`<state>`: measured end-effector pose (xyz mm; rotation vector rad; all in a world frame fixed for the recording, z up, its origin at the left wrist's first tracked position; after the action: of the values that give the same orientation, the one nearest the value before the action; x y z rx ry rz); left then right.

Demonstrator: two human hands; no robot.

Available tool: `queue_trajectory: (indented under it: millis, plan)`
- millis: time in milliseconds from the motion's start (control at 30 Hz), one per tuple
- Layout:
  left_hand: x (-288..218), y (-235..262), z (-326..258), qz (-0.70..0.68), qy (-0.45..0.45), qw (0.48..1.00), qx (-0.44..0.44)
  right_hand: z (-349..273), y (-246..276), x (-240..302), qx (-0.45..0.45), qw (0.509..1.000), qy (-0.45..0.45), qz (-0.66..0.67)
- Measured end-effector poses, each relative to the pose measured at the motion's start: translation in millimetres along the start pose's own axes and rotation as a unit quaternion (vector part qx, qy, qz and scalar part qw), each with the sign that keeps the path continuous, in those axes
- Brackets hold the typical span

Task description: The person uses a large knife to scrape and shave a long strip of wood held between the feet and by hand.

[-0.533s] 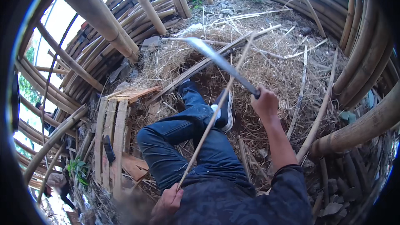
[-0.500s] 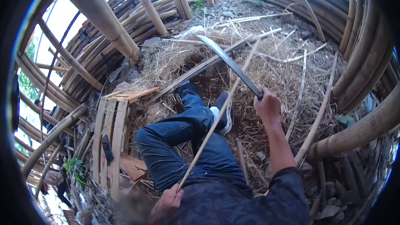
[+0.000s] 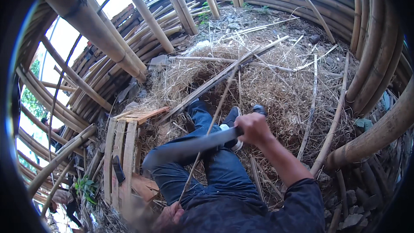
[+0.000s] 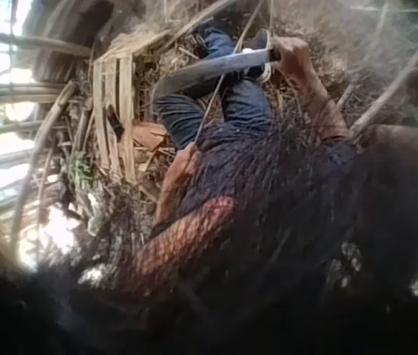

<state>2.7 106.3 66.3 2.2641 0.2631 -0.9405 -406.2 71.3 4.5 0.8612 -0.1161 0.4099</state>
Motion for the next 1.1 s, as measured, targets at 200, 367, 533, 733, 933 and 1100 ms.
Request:
queue_trajectory:
  millis: [200, 367, 533, 733, 933, 1100]
  plan:
    - [65, -34, 21, -0.135, 0.047, 0.990, -0.012, -19, 6, -65, -0.054, 0.946, -0.279, -0.155]
    - [2, -6, 9, 0.037, -0.019, 0.998, -0.054, -11, 15, -47, -0.024, 0.948, -0.276, -0.159]
    - [8, -14, 4, 0.276, -0.077, 0.957, -0.046, 9, 13, 9, 0.035, 0.984, -0.146, -0.094]
    - [-18, -14, -17, 0.157, -0.011, 0.987, -0.021, -15, 28, -30, -0.006, 0.985, -0.113, -0.128]
    - [-6, -20, 10, 0.045, -0.010, 0.998, 0.038, -63, 27, -68, -0.018, 0.909, -0.361, -0.208]
    - [9, -21, 14, 0.022, 0.003, 0.999, 0.029, -61, 19, -18, 0.029, 0.967, -0.238, -0.088]
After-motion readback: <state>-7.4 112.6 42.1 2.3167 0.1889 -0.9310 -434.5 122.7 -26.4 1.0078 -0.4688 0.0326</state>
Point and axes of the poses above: each hand's wrist, its own z-axis towards the middle knuckle, its own y-axis out of the back of the hand, x = y × z, the point moved 1 cm from there along z, towards the middle knuckle, and after that the axes turned 6 degrees about y, right-handed, at the moved point
